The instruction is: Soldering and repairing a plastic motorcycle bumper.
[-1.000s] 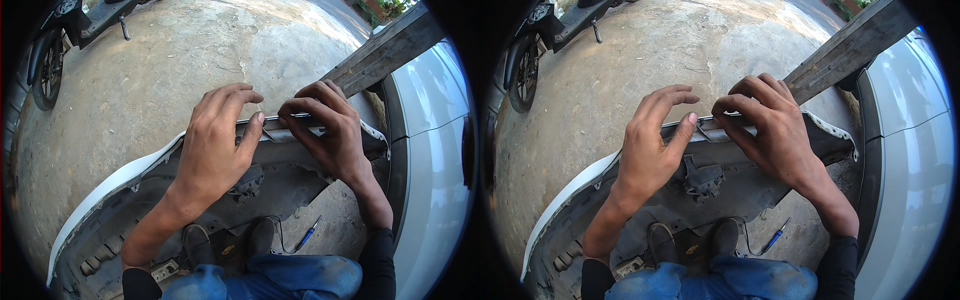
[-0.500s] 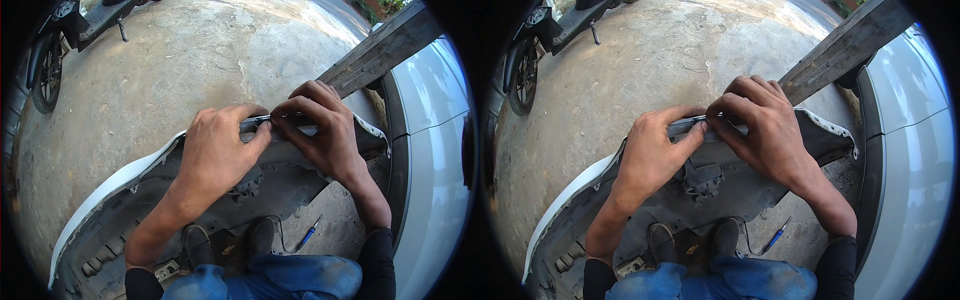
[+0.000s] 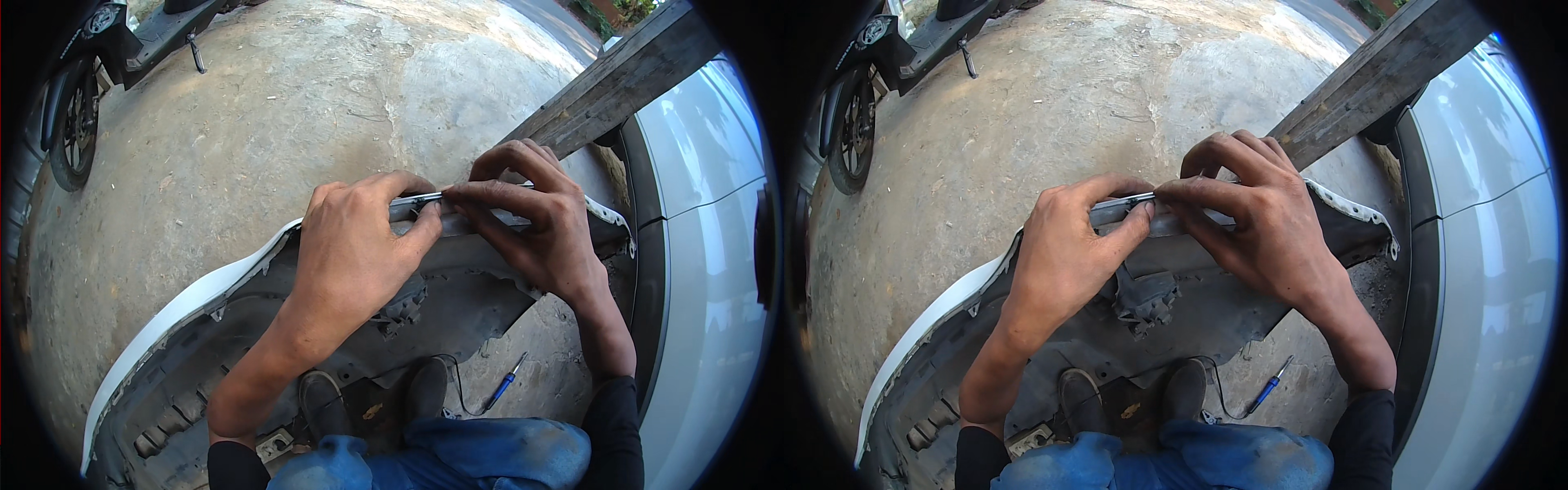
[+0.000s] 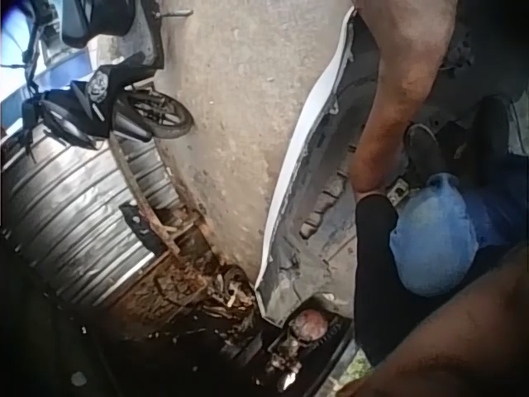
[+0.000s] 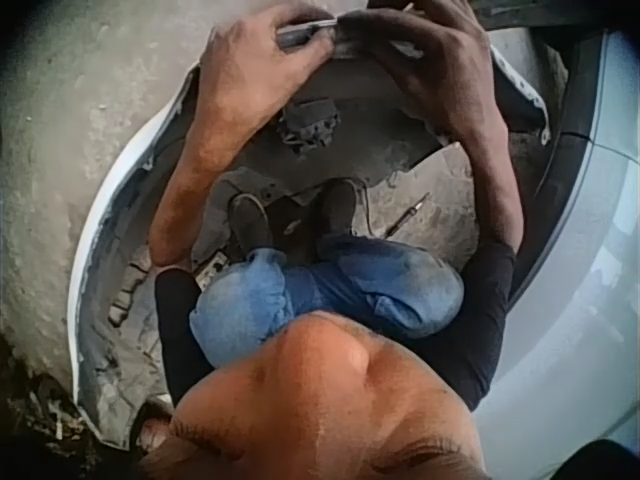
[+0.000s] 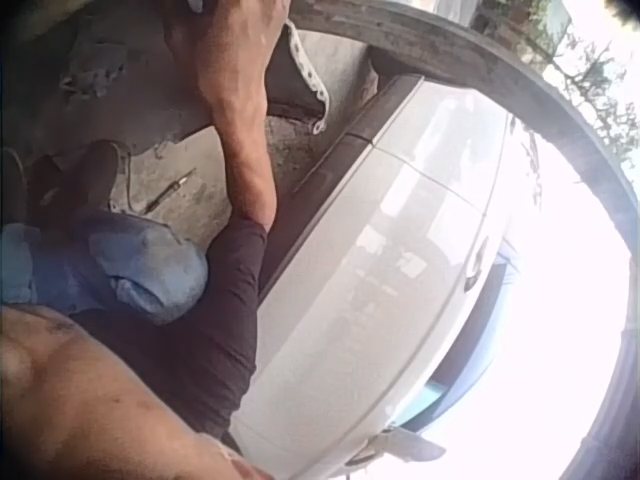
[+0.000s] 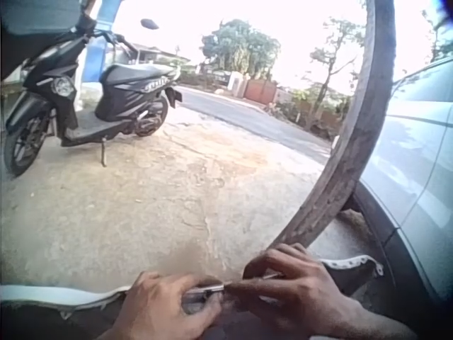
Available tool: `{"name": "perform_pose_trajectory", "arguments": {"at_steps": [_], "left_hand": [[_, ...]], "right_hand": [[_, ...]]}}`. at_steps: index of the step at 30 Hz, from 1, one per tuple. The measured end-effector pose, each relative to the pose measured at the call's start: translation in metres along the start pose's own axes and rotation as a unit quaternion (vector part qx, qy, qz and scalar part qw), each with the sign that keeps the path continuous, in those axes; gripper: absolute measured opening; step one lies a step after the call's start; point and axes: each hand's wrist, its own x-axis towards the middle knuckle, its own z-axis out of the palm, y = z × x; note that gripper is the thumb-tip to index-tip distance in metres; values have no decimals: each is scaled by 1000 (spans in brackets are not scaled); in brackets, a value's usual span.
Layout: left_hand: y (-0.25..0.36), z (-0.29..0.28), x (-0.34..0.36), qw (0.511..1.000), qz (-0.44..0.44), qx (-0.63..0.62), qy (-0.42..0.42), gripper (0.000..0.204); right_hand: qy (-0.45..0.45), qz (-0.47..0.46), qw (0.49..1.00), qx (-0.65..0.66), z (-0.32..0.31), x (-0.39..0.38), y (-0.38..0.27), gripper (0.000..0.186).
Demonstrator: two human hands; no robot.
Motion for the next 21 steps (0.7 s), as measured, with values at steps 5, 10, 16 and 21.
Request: {"name": "perform_pose_trajectory", "arguments": {"at_steps": [5, 10, 16, 21], "left_hand": [[0, -3, 1, 1000, -15, -9, -19, 33], [2, -5, 2, 999, -35, -11, -29, 35], [4, -6, 3, 998, -51, -6, -41, 34], [2, -4, 2, 998, -45, 2, -37, 35]], "right_hand": [[22, 20, 1000, -7, 2, 2, 1, 29], [1, -1, 1000, -3, 3, 10, 2, 20], [-24, -35, 999, -22, 1, 18, 1, 17], [-64, -97, 992, -50, -6, 31, -2, 19]]}}
